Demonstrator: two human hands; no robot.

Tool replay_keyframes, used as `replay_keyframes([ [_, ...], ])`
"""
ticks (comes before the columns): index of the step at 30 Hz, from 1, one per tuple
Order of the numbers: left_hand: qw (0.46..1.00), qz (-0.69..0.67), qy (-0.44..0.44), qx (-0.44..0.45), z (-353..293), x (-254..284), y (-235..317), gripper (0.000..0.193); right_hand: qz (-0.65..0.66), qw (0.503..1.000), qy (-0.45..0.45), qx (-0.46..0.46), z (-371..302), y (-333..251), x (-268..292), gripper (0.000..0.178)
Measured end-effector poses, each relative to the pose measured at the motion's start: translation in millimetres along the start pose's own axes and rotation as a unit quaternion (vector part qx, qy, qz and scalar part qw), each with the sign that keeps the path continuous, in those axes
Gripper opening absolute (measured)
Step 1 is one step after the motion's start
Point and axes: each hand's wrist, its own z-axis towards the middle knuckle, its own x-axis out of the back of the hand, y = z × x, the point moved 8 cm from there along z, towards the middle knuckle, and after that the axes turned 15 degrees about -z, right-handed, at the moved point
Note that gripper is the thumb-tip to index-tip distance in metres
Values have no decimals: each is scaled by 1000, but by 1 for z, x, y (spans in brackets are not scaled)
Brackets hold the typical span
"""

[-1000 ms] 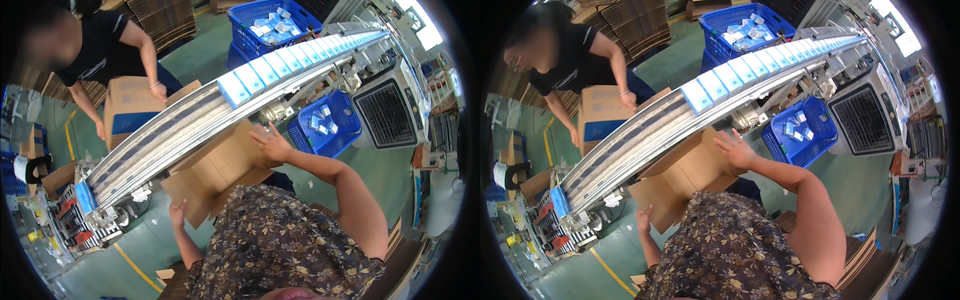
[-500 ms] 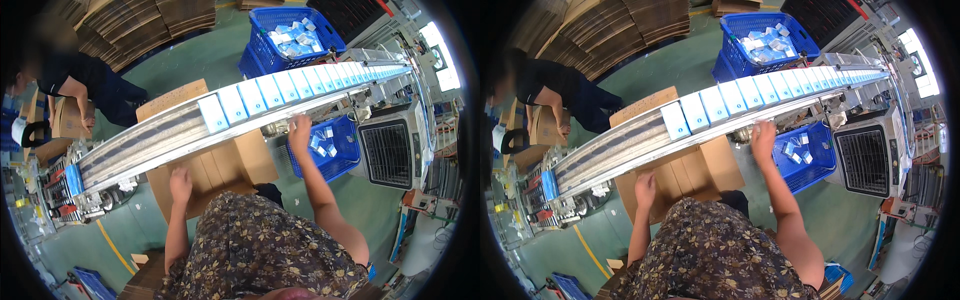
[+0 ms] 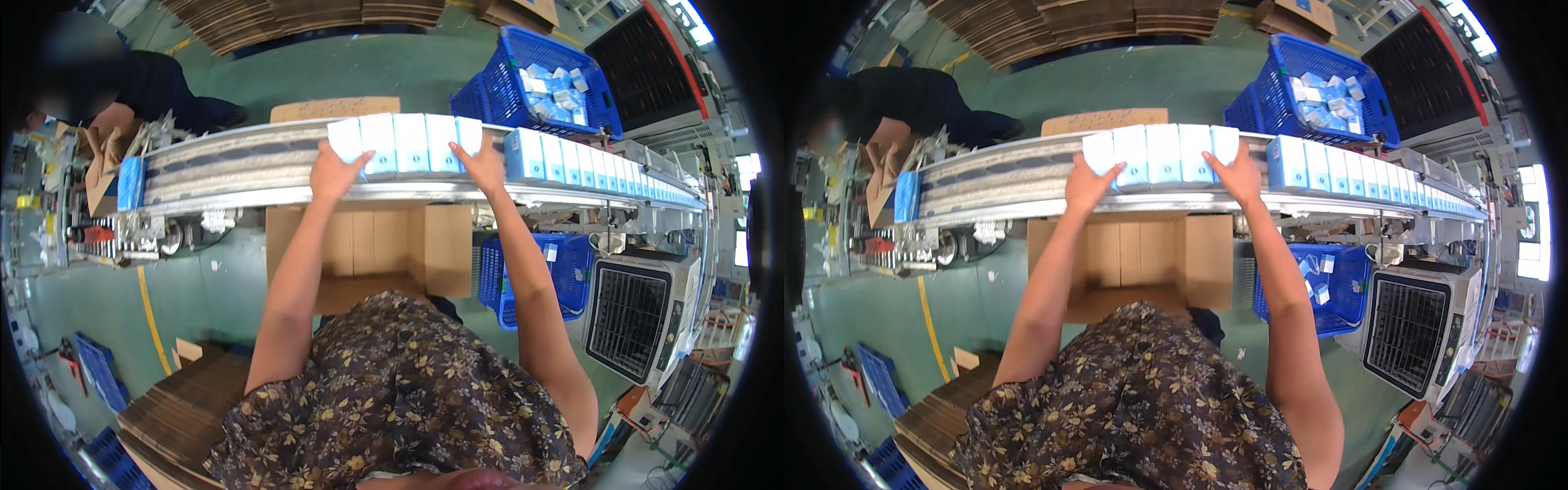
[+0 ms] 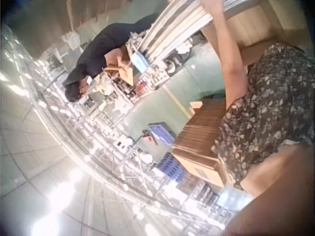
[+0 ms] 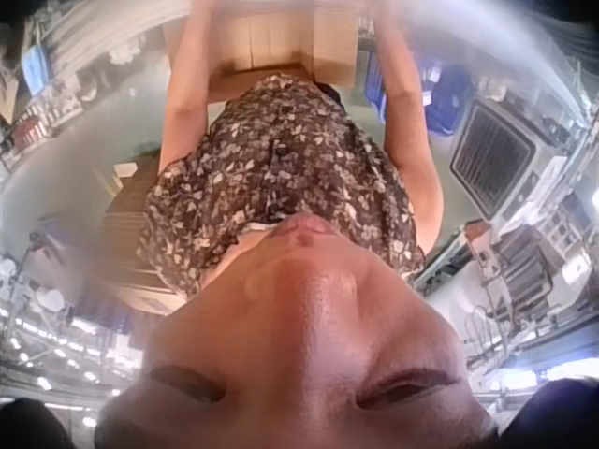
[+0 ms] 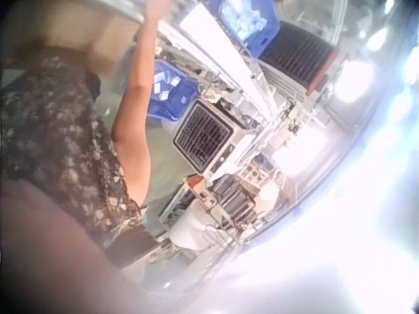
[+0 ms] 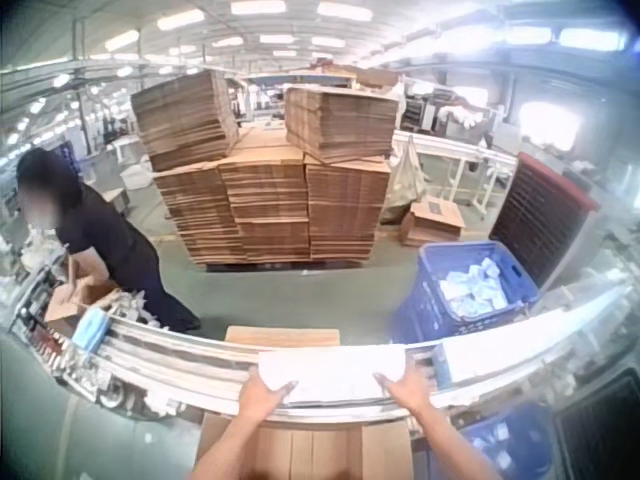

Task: The person packs small white boxes from a conveyor belt into a larger cardboard box. They arrange the items in rows, close the cardboard box, and place it on a stack of other boxes before retrieving a new empty box to continue the process.

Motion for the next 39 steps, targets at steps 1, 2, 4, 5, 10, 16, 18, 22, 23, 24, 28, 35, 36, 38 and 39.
replay_keyframes([
  [1,999,-5,28,-17,3,23,-5,91,25,1000,-4,10,-6,-20,-2,86],
  [2,998,-28,44,-28,-2,45,-13,91,19,999,20,25,-21,-40,4,82],
  [4,993,-24,82,-85,-18,97,0,87,70,994,54,62,-50,-84,35,80],
  [5,988,-34,94,-118,-35,125,20,86,108,987,85,85,-68,-106,55,79],
  [10,900,179,154,-368,-177,224,115,87,136,975,143,105,-179,-139,77,80],
  [16,970,180,-87,-137,-217,123,-61,99,-92,971,-217,44,-283,-23,-97,79],
  [18,943,133,-302,-39,-218,56,-176,93,-214,910,-353,42,-298,3,-121,72],
  [22,852,190,-488,-18,-222,-7,-216,68,-188,917,-325,131,-304,30,-137,47],
  [23,835,190,-516,-9,-219,-15,-214,64,-209,911,-310,177,-308,37,-148,43],
  [24,817,230,-529,0,-216,-19,-220,62,-205,913,-311,164,-312,47,-158,42],
  [28,774,336,-536,-34,-206,-34,-250,52,-181,909,-365,92,-308,41,-142,41],
  [35,898,83,-423,-86,-172,-16,-169,33,-27,990,131,49,-194,42,34,31],
  [36,915,30,-372,-151,-166,-9,-128,30,-101,973,202,46,-175,52,62,29],
  [38,929,-70,-252,-263,-154,7,-47,22,-169,943,281,63,-133,55,102,31],
  [39,933,-79,-208,-282,-145,13,-20,21,-208,933,287,62,-116,58,112,31],
])
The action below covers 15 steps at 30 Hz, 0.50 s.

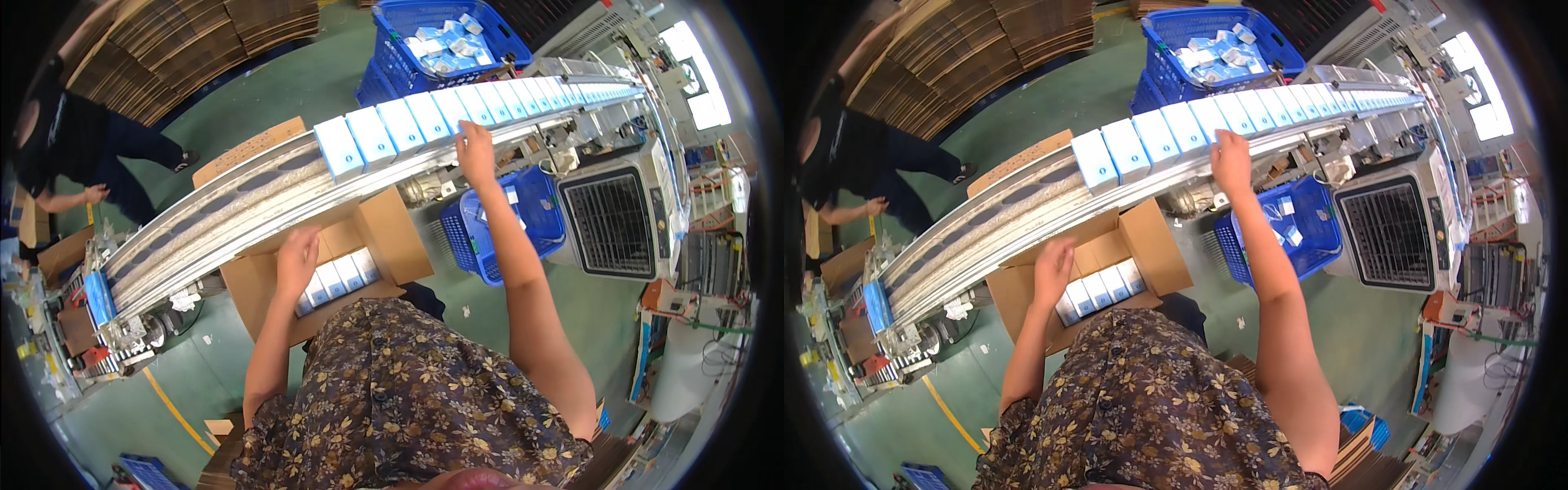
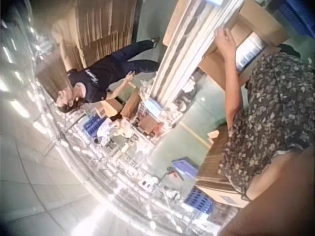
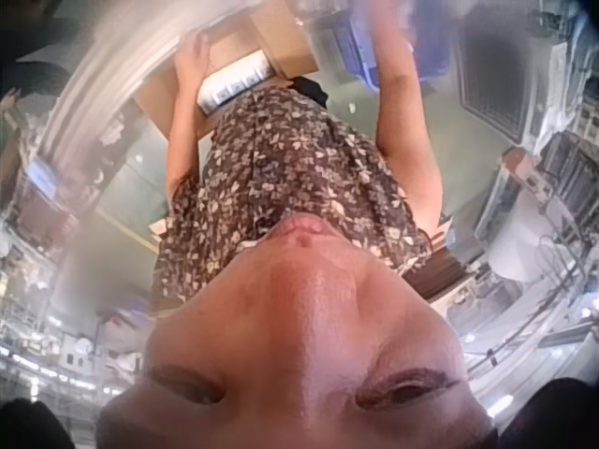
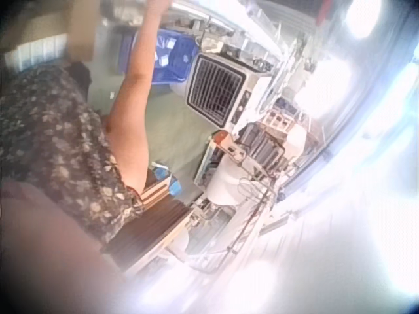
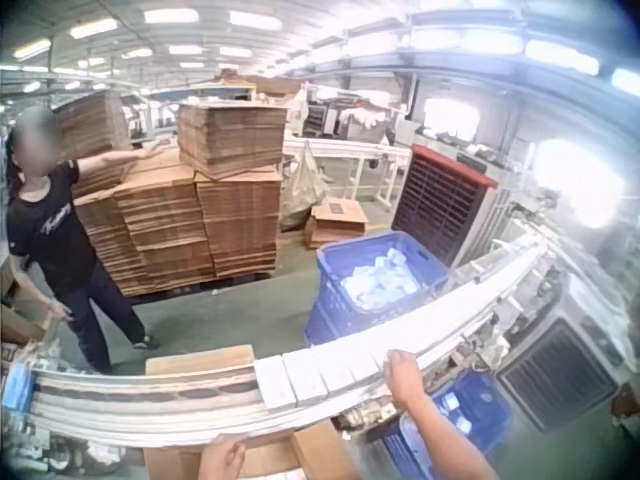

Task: The person packs small white boxes from a conveyor belt into a larger cardboard box. They arrange the items in rows, close the cardboard box, and place it on a stack of other boxes before retrieving a new empty box to continue the process.

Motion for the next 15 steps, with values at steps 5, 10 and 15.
replay_keyframes([
  [5,982,-77,172,24,64,38,-15,31,-64,981,-177,-38,50,-27,-39,63],
  [10,970,72,175,151,96,57,-39,69,96,962,-248,-64,38,-84,-67,89],
  [15,949,68,243,190,69,103,-42,94,198,952,-229,-55,30,-150,-51,88],
])
